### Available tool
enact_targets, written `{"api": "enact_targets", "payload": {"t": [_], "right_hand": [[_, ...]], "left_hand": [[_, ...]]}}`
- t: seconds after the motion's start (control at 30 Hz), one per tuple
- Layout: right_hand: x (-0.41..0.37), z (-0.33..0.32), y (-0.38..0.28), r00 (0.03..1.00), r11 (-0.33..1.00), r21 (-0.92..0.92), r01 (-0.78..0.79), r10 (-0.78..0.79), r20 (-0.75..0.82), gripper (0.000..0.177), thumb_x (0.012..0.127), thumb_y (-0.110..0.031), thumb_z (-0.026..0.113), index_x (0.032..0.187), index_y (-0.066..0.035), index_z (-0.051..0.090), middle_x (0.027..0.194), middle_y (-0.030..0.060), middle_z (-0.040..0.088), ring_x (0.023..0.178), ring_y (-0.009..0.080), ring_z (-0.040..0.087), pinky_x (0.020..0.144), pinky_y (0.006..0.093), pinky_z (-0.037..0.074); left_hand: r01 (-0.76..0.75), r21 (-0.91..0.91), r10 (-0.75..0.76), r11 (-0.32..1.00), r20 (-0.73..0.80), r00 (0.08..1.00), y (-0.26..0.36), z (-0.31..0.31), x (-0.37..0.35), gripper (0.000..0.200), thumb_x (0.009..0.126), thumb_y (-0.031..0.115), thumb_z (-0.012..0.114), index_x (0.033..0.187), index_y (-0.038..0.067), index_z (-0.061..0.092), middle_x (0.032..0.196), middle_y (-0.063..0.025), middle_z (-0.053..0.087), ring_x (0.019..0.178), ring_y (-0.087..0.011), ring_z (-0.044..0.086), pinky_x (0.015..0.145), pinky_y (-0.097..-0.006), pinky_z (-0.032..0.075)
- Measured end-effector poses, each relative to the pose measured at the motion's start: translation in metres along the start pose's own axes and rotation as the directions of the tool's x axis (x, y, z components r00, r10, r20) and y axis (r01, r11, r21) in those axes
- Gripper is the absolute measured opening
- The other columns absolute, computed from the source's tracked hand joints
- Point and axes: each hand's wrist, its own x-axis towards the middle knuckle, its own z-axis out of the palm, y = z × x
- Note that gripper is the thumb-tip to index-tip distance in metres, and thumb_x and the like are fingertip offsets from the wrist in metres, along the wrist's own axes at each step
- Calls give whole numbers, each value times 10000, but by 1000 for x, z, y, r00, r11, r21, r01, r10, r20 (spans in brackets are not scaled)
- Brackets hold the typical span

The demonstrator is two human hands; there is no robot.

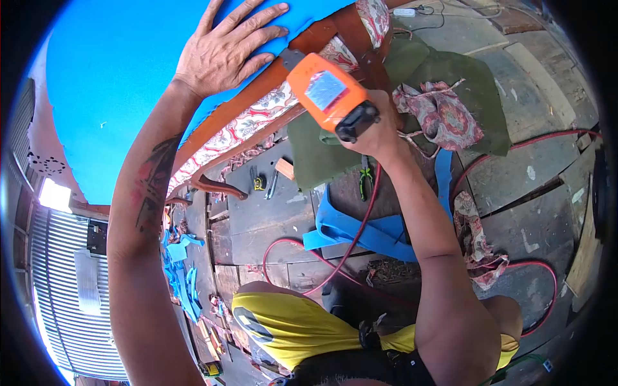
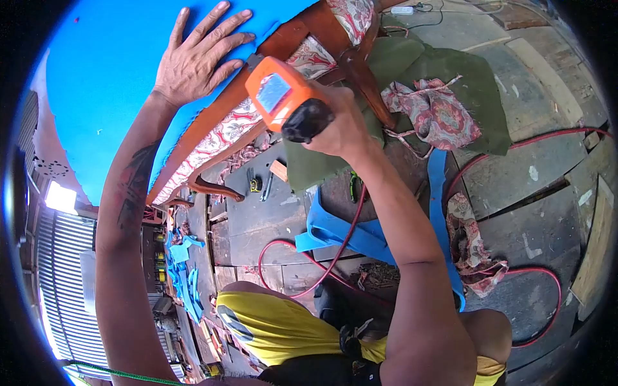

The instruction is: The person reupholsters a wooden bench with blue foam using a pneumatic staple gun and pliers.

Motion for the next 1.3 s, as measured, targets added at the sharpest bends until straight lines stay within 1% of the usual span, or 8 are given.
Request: {"api": "enact_targets", "payload": {"t": [0.03, 0.17, 0.47, 0.57, 0.97, 1.03, 1.17, 1.3], "right_hand": [[-1, 1, -1, 1000, 1000, -4, -4, 4, 1, 674, 662, -144, 845, 1300, -62, 644, 968, 181, 747, 859, 348, 747, 759, 404, 593], [8, 7, -1, 994, 993, -98, 68, -76, -75, 433, 680, -192, 829, 1078, -97, 686, 902, 93, 722, 789, 330, 697, 717, 454, 518], [3, 4, 8, 998, 992, -113, -59, 62, 28, 386, 694, -207, 836, 1044, -110, 702, 929, 82, 724, 849, 316, 682, 766, 446, 509], [6, 3, 8, 998, 980, -190, 57, -60, -8, 485, 683, -139, 833, 1137, -55, 683, 896, 163, 748, 809, 337, 747, 745, 408, 598], [14, 14, 8, 997, 984, -169, 56, -64, -45, 468, 672, -117, 833, 1106, -43, 672, 871, 172, 741, 794, 354, 738, 721, 407, 594], [13, 15, 3, 998, 991, -134, -1, -8, -69, 521, 658, -127, 848, 1144, -51, 676, 871, 163, 742, 794, 349, 741, 713, 399, 593], [5, 17, -4, 991, 988, -132, 75, -88, -96, 571, 654, -140, 859, 1189, -60, 677, 887, 159, 744, 799, 338, 746, 707, 396, 592], [-3, 22, -5, 994, 998, -31, 50, -53, -98, 603, 659, -156, 869, 1221, -62, 671, 926, 162, 750, 815, 327, 752, 712, 400, 594]], "left_hand": [[-1, -5, 1, 1000, -2, 1000, 1, 1, 1, 405, 973, 467, 537, 1300, 234, 589, 1603, -34, 419, 1537, -298, 276, 1217, -681, 78], [-14, 13, 14, 1000, -22, 1000, -5, 1, 3, 386, 988, 445, 526, 1299, 226, 590, 1595, -38, 430, 1536, -292, 280, 1222, -670, 83], [-3, -8, 2, 1000, -26, 1000, -4, 3, 3, 360, 1013, 399, 486, 1313, 224, 579, 1595, -41, 428, 1543, -289, 265, 1228, -667, 69], [6, -13, -6, 1000, -4, 1000, -4, 4, 3, 367, 1020, 404, 467, 1320, 223, 574, 1604, -41, 415, 1548, -290, 252, 1228, -668, 66], [17, 0, -17, 1000, -3, 1000, -4, 4, 3, 388, 1021, 428, 448, 1323, 217, 572, 1613, -37, 400, 1551, -287, 241, 1231, -662, 67], [12, 1, -12, 1000, -5, 1000, -3, 5, 4, 388, 1020, 427, 451, 1322, 216, 571, 1612, -37, 402, 1550, -286, 243, 1232, -659, 69], [3, 9, -3, 1000, -22, 1000, -7, 5, 2, 374, 1014, 409, 466, 1317, 220, 576, 1607, -31, 409, 1550, -281, 246, 1235, -652, 74], [-1, 18, 1, 1000, -27, 1000, -4, 4, 2, 353, 1008, 390, 478, 1308, 236, 582, 1605, -22, 413, 1549, -269, 252, 1240, -645, 80]]}}
